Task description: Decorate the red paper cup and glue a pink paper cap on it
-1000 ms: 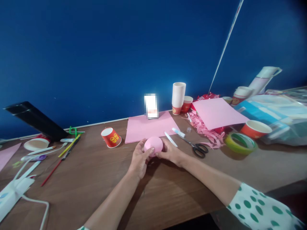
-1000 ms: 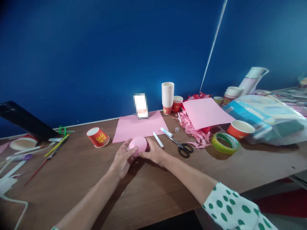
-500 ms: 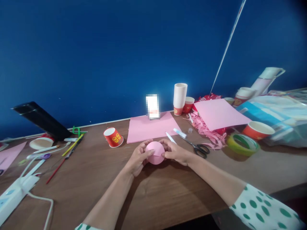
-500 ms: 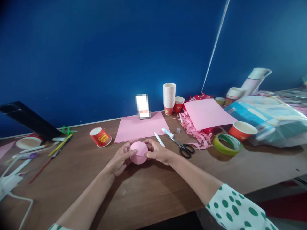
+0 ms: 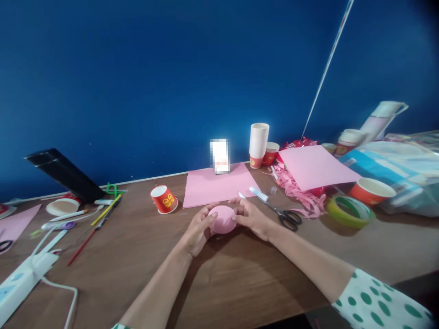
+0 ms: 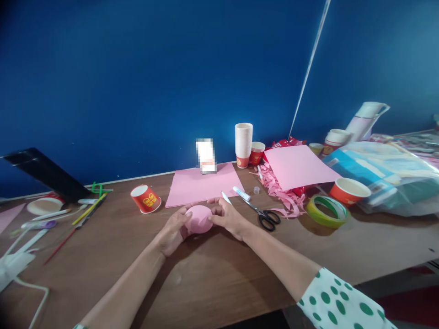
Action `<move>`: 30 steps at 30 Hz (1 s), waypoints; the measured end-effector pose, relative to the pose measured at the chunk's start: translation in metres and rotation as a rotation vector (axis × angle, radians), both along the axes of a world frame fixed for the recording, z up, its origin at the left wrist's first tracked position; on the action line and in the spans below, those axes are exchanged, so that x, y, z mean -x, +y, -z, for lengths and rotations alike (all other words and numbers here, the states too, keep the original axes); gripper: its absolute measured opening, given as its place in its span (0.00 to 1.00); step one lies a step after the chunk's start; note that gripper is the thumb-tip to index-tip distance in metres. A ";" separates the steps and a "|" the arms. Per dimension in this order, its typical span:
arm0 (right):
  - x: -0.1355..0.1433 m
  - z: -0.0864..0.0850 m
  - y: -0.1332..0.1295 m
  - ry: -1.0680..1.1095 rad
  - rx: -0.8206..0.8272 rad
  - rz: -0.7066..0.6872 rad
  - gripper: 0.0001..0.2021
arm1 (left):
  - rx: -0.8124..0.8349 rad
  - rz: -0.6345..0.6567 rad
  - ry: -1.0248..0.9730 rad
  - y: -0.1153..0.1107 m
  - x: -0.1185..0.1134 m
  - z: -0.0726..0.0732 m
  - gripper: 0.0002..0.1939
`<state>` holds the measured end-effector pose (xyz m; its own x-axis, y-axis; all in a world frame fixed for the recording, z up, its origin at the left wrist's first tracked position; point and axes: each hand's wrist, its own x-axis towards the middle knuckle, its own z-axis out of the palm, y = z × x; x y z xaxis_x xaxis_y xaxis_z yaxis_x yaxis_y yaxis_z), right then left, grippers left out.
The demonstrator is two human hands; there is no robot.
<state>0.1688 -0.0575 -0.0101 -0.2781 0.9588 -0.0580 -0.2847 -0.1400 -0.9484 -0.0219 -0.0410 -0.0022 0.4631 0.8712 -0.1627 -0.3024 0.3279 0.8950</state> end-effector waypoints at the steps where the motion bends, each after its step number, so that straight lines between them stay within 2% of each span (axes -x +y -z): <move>1: 0.000 -0.001 -0.001 -0.028 -0.016 -0.024 0.26 | -0.010 -0.004 0.029 0.001 0.001 0.001 0.26; 6: 0.001 -0.002 -0.004 -0.131 -0.069 -0.098 0.26 | -0.097 -0.005 0.175 0.004 0.001 0.008 0.29; 14: 0.003 0.006 0.000 -0.106 -0.120 -0.096 0.25 | -0.149 -0.042 0.153 -0.001 -0.008 0.014 0.32; 24: 0.003 0.003 -0.003 -0.162 -0.124 -0.110 0.25 | -0.142 -0.022 0.095 -0.003 -0.009 0.012 0.30; 30: 0.006 0.001 -0.006 -0.127 -0.115 -0.151 0.25 | -0.109 -0.041 0.085 -0.006 -0.010 0.003 0.29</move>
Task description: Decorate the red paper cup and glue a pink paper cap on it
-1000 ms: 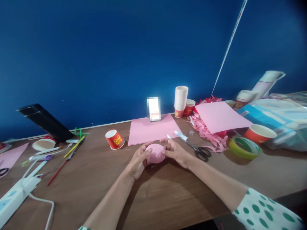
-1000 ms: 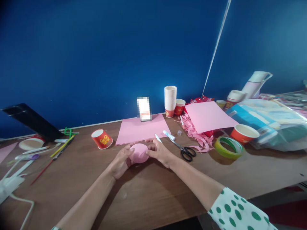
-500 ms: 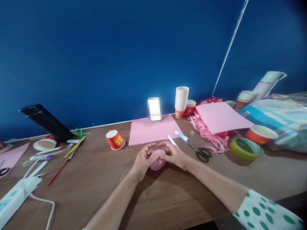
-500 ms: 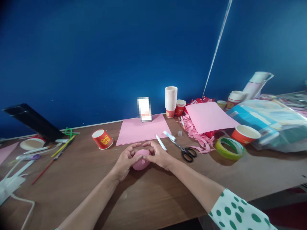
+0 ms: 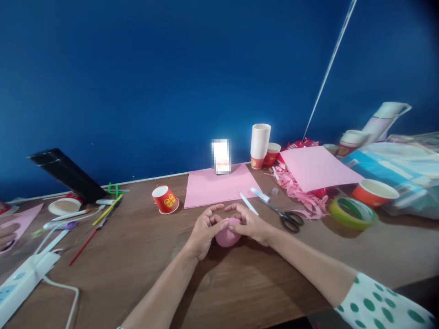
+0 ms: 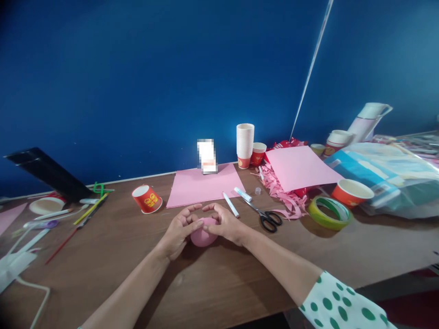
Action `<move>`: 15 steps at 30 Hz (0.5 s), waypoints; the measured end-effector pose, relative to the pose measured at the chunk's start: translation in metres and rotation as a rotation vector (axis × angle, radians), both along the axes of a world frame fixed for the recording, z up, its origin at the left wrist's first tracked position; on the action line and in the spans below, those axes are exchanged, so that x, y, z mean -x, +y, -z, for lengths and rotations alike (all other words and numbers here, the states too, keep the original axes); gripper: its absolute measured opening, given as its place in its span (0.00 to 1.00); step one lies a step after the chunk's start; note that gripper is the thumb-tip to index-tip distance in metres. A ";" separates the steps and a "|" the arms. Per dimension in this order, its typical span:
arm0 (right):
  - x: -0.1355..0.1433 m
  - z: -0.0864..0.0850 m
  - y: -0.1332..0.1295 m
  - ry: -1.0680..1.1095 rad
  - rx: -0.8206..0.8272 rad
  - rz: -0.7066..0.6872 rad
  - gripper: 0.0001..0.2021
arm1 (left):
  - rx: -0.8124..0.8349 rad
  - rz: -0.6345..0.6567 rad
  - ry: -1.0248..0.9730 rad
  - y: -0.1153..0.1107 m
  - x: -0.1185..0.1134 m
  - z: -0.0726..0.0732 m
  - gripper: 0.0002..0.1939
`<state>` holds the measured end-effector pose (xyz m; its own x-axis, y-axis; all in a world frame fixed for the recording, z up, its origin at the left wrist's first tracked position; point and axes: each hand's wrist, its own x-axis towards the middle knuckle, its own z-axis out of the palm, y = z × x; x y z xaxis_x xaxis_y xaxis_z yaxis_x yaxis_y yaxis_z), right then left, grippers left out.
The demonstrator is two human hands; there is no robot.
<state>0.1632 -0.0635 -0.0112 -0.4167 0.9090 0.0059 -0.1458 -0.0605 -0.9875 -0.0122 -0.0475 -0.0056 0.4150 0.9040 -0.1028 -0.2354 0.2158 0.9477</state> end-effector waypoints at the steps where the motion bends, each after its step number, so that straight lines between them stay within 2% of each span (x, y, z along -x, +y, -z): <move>1: 0.000 -0.001 -0.001 0.014 0.004 0.003 0.25 | 0.013 0.007 -0.008 -0.001 0.000 -0.001 0.29; 7: 0.002 -0.003 -0.003 0.020 0.022 0.007 0.26 | 0.063 0.052 -0.050 -0.002 0.000 -0.001 0.31; 12: 0.004 -0.001 -0.004 -0.031 0.022 -0.014 0.25 | 0.054 0.061 -0.027 -0.002 0.001 0.000 0.28; 15: 0.004 -0.001 -0.004 -0.019 0.037 -0.009 0.26 | 0.061 0.054 -0.043 -0.004 0.001 -0.004 0.32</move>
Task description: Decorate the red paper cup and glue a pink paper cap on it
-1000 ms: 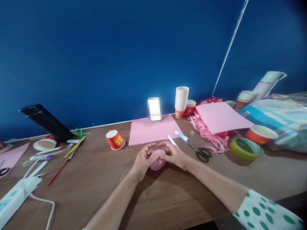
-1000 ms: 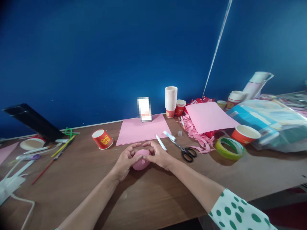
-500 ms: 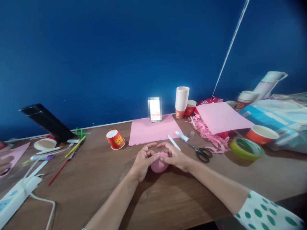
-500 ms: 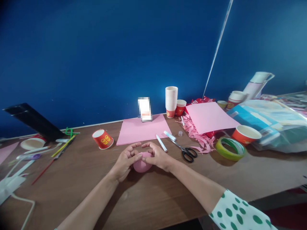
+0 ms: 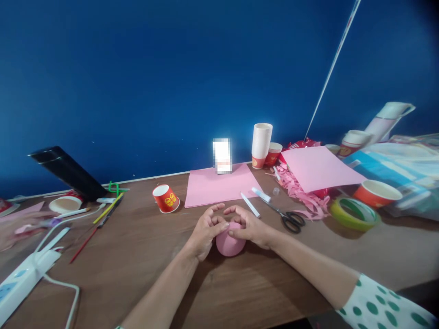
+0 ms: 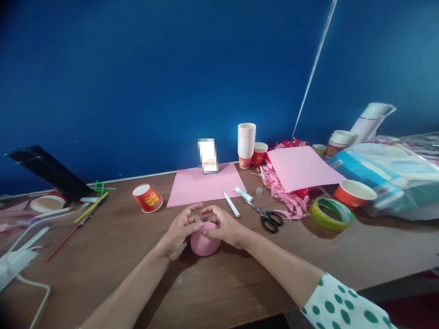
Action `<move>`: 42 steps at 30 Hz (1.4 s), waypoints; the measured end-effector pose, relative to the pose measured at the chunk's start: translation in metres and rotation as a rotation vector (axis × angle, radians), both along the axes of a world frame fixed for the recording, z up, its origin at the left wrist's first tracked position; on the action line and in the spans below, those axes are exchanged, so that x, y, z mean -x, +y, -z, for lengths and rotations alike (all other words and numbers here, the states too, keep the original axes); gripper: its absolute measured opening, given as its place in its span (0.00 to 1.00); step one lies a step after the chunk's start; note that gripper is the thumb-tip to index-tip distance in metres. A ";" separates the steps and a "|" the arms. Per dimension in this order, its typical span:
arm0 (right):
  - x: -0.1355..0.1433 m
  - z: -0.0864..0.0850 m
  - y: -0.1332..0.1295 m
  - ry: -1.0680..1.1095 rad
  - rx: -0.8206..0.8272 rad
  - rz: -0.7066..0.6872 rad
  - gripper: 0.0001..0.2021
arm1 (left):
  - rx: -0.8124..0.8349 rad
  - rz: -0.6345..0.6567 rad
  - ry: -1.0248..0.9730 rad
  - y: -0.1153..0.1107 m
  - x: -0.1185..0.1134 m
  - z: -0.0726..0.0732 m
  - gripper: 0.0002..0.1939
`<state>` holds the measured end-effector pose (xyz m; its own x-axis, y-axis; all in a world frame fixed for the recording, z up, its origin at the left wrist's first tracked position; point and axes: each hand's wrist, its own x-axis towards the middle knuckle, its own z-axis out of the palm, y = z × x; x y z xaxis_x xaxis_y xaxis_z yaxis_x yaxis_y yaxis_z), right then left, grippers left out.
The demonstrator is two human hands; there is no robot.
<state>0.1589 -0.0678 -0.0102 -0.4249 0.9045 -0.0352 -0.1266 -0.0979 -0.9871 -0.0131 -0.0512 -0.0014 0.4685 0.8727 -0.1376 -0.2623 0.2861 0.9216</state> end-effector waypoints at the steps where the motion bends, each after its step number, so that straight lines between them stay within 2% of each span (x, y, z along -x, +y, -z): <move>1: 0.000 0.000 0.000 0.006 0.008 0.010 0.26 | 0.010 -0.004 -0.013 -0.001 0.000 -0.002 0.34; 7: -0.001 0.000 0.003 0.083 0.071 0.125 0.27 | 0.138 -0.078 -0.006 0.000 -0.003 -0.004 0.34; 13: -0.001 -0.001 0.002 0.081 0.082 0.121 0.26 | 0.024 -0.088 -0.014 0.002 -0.001 0.003 0.35; 16: -0.001 -0.002 0.002 0.066 0.082 0.106 0.25 | 0.042 -0.091 -0.017 0.003 -0.001 0.003 0.35; 20: -0.001 -0.001 0.003 0.075 0.086 0.121 0.26 | 0.144 -0.077 0.006 0.003 -0.002 0.003 0.28; 24: -0.001 0.002 0.003 0.081 0.094 0.149 0.26 | 0.154 -0.025 0.046 0.003 -0.002 0.006 0.17; 30: -0.001 0.004 0.004 0.056 0.101 0.145 0.24 | 0.181 -0.048 -0.005 0.004 -0.001 0.006 0.15; 33: -0.001 0.004 0.004 0.056 0.081 0.109 0.25 | 0.172 -0.064 -0.025 0.005 -0.002 0.006 0.16; 42: 0.001 -0.001 0.000 0.043 0.079 0.054 0.28 | 0.120 -0.062 -0.039 0.004 0.000 0.004 0.27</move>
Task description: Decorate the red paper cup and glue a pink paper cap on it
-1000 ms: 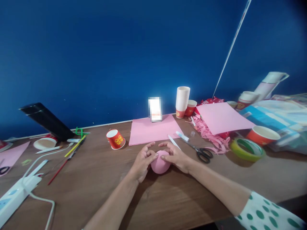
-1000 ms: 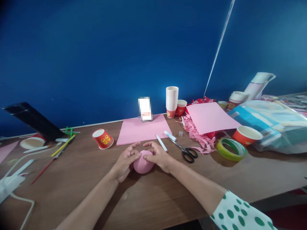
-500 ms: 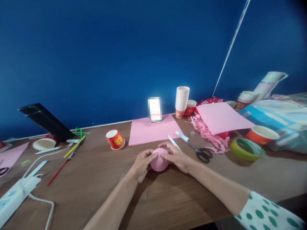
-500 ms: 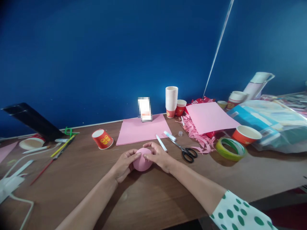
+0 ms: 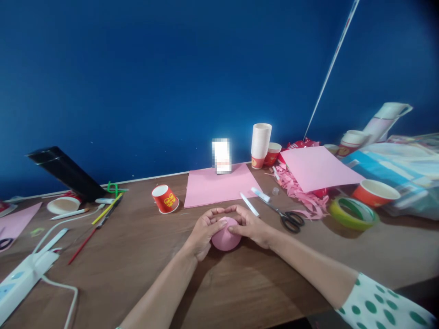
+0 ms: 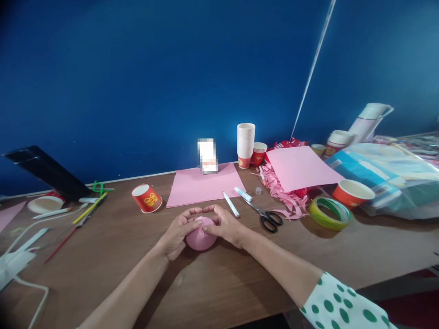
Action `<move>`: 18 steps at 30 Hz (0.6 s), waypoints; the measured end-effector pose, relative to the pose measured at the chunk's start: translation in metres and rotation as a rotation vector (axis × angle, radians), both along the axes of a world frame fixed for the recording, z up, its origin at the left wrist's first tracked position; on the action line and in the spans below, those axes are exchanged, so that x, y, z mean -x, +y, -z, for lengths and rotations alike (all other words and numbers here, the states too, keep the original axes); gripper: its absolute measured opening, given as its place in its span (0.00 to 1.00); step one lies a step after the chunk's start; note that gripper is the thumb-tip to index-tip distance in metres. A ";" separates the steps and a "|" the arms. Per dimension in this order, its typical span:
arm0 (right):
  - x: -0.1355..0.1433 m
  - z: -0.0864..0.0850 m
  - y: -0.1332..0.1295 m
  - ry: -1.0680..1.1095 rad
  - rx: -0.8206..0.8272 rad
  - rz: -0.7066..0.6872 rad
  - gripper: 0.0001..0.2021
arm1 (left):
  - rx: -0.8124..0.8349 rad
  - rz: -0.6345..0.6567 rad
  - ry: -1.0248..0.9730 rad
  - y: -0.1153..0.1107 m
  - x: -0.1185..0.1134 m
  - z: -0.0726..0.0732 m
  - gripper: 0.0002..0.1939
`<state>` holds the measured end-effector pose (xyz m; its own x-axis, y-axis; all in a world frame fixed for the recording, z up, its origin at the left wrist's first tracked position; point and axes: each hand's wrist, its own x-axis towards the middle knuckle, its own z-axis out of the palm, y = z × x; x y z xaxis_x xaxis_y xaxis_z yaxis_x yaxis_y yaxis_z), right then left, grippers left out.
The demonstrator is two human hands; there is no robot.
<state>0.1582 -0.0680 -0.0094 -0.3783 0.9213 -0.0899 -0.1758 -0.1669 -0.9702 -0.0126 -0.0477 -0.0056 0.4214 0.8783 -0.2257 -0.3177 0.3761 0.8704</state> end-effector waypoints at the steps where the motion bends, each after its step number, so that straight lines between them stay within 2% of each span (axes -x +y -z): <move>1: 0.000 -0.001 0.000 0.009 0.002 0.009 0.27 | 0.006 -0.009 0.001 0.000 0.000 -0.001 0.28; 4: 0.000 -0.001 0.002 0.023 -0.010 0.068 0.27 | 0.036 -0.026 -0.009 -0.001 -0.001 -0.002 0.24; 9: -0.001 0.000 0.005 -0.003 -0.057 0.154 0.25 | 0.068 0.017 -0.006 -0.001 -0.005 0.002 0.19; 15: -0.002 0.003 0.003 -0.134 -0.236 0.099 0.20 | 0.025 0.006 -0.059 -0.001 -0.004 0.006 0.17; 18: -0.011 -0.007 0.000 -0.283 -0.344 0.094 0.17 | 0.020 -0.022 -0.042 0.000 -0.002 0.005 0.18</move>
<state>0.1696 -0.0684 -0.0028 -0.2966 0.9447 0.1397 0.1051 0.1777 -0.9785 -0.0102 -0.0478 -0.0105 0.4114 0.8829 -0.2262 -0.3621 0.3861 0.8484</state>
